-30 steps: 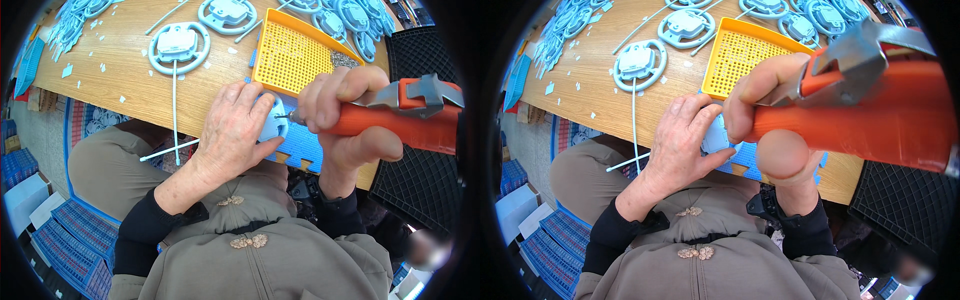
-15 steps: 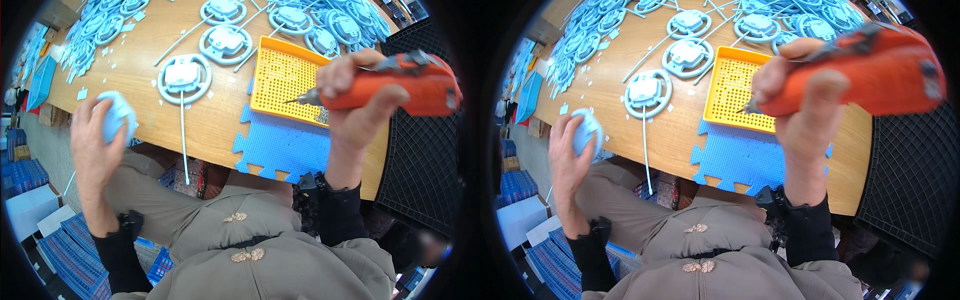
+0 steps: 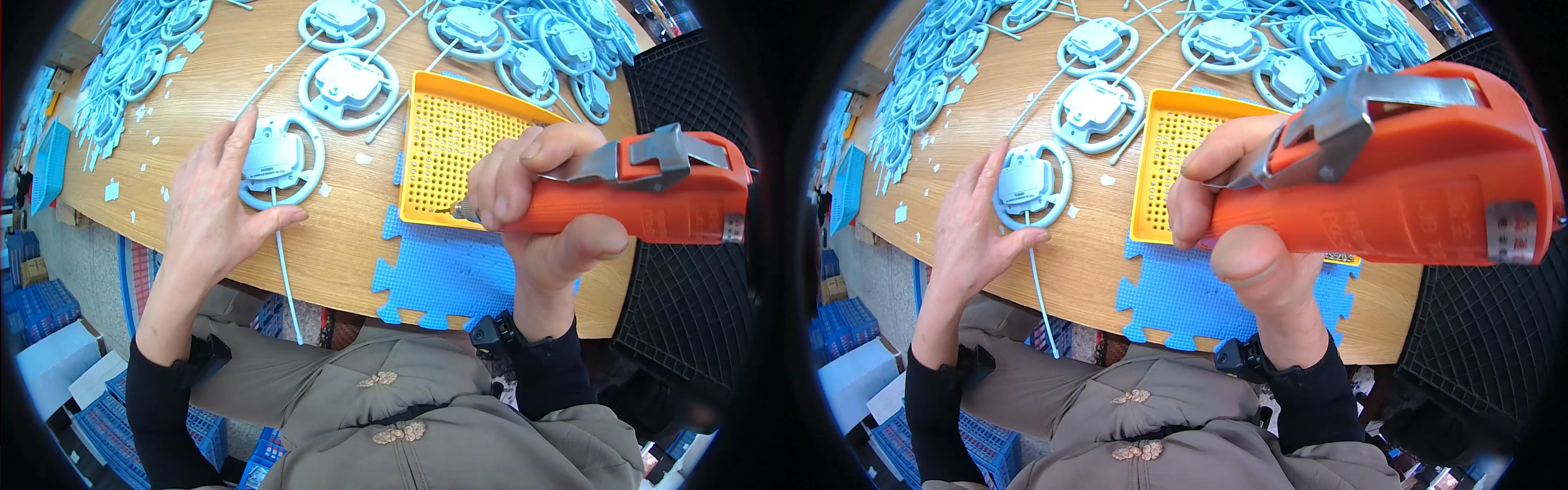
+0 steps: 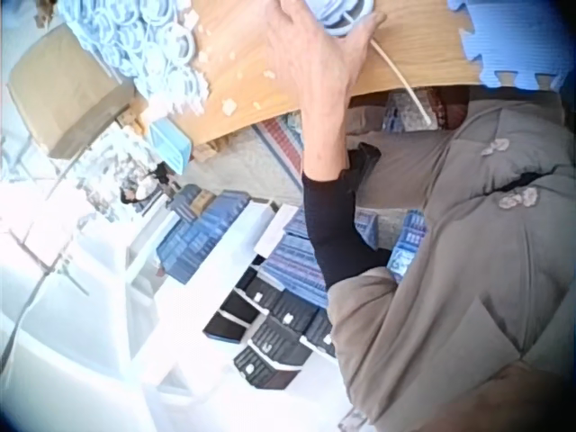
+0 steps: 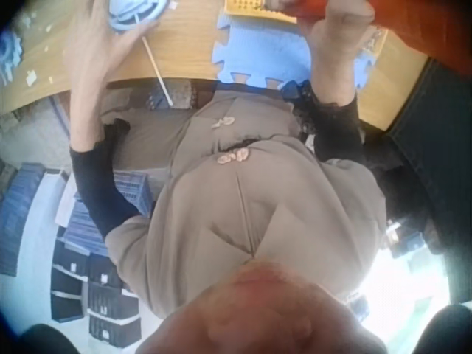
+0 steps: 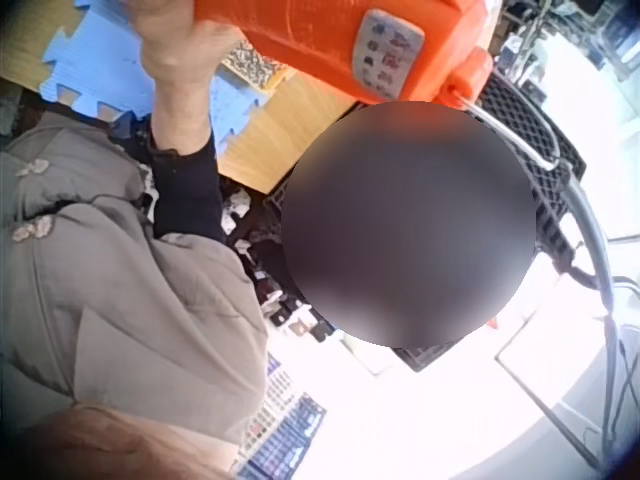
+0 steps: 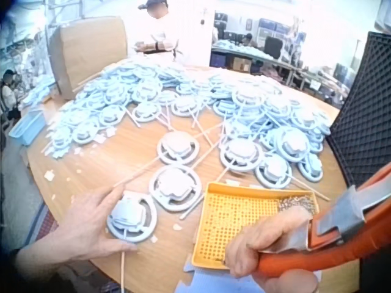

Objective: Assembling circular blue plastic components using an electric screwdriver.

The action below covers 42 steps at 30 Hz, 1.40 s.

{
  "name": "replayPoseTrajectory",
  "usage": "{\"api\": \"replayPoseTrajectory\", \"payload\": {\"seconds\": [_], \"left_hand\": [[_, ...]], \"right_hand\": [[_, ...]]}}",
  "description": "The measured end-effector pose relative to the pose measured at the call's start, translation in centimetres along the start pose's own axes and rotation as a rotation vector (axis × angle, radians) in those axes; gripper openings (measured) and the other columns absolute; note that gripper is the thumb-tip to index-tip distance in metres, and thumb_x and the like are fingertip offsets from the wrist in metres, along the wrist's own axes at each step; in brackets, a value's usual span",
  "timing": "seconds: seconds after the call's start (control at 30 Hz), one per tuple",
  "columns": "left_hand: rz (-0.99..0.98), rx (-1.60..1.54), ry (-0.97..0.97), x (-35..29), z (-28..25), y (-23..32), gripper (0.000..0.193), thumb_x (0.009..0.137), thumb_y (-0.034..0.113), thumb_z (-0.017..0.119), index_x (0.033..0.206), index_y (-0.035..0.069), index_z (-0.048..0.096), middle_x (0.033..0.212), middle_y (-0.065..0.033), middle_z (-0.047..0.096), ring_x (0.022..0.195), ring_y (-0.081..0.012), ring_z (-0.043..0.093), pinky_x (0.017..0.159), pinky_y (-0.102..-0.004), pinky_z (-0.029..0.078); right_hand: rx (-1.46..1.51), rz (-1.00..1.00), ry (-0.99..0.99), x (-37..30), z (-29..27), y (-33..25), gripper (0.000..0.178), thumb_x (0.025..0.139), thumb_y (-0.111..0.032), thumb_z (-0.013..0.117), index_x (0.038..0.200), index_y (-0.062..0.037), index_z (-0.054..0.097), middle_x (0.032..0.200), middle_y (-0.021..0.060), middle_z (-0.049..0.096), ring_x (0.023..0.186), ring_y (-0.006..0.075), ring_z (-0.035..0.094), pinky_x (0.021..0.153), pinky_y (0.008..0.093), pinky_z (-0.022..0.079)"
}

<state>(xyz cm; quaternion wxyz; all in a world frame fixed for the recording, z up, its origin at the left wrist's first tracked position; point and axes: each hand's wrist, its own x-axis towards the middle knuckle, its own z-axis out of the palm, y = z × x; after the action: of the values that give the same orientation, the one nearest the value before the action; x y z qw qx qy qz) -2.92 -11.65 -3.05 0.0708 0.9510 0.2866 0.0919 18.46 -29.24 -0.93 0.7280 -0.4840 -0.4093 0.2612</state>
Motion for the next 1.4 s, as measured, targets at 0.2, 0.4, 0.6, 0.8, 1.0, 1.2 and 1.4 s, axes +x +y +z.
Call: {"api": "replayPoseTrajectory", "payload": {"seconds": [0.2,0.4,0.6,0.8,1.0,1.2,1.4], "left_hand": [[0.046,0.018,0.019,-0.2,1.4,0.3,0.089,0.061,0.030,0.082,0.136,0.003,0.043,0.124,-0.0202,0.050,0.113,-0.0362,0.051,0.094,-0.0441,0.043],[0.201,-0.148,-0.011,-2.9,-1.0,2.6,0.083,0.057,0.019,0.080,0.131,0.001,0.046,0.117,-0.0193,0.052,0.105,-0.0380,0.052,0.090,-0.0445,0.045],[0.352,-0.332,-0.201,-4.7,0.0,8.7,0.086,0.060,0.023,0.081,0.134,0.002,0.044,0.125,-0.0170,0.047,0.114,-0.0393,0.046,0.095,-0.0464,0.042],[0.287,-0.511,-0.011,-5.0,3.3,10.4,0.080,0.061,0.030,0.081,0.128,0.001,0.048,0.122,-0.0152,0.051,0.109,-0.0345,0.049,0.094,-0.0451,0.036],[0.242,-0.503,0.071,-5.0,4.1,11.2,0.068,0.064,0.030,0.081,0.119,0.002,0.054,0.113,-0.0129,0.054,0.105,-0.0320,0.049,0.089,-0.0435,0.038],[0.226,-0.496,0.079,-5.2,4.2,11.3,0.065,0.064,0.029,0.080,0.117,0.002,0.054,0.113,-0.0114,0.055,0.105,-0.0305,0.049,0.092,-0.0439,0.035],[0.242,-0.475,0.066,-5.0,4.2,11.2,0.063,0.064,0.028,0.080,0.115,0.002,0.055,0.114,-0.0100,0.055,0.106,-0.0290,0.049,0.094,-0.0442,0.033]], "right_hand": [[-0.052,0.020,-0.001,0.0,0.0,0.3,0.070,0.074,-0.072,0.060,0.095,-0.0054,0.051,0.064,0.0019,0.050,0.052,0.0130,0.051,0.049,0.0275,0.044],[-0.032,0.024,-0.005,-0.3,-0.1,0.6,0.069,0.074,-0.070,0.062,0.095,-0.0051,0.052,0.064,0.0023,0.051,0.052,0.0136,0.051,0.049,0.0283,0.044],[-0.091,-0.009,0.037,-0.7,-0.1,-0.4,0.073,0.074,-0.075,0.057,0.097,-0.0062,0.053,0.068,0.0011,0.051,0.056,0.0134,0.051,0.051,0.0277,0.042],[0.160,-0.210,-0.271,-0.6,-1.3,-2.5,0.078,0.074,-0.079,0.051,0.106,-0.0078,0.053,0.073,-0.0005,0.054,0.057,0.0115,0.052,0.053,0.0273,0.044],[0.017,-0.068,-0.183,-3.0,0.8,-2.3,0.078,0.071,-0.080,0.051,0.102,-0.0074,0.050,0.069,0.0001,0.052,0.055,0.0129,0.052,0.053,0.0282,0.046],[-0.243,0.041,-0.262,-3.0,1.1,-3.4,0.076,0.070,-0.078,0.054,0.098,-0.0076,0.047,0.066,0.0002,0.050,0.054,0.0131,0.052,0.052,0.0287,0.046],[-0.043,-0.062,-0.232,-3.3,2.1,-1.9,0.071,0.072,-0.072,0.060,0.096,-0.0071,0.046,0.066,0.0020,0.050,0.055,0.0143,0.051,0.052,0.0290,0.045]]}}
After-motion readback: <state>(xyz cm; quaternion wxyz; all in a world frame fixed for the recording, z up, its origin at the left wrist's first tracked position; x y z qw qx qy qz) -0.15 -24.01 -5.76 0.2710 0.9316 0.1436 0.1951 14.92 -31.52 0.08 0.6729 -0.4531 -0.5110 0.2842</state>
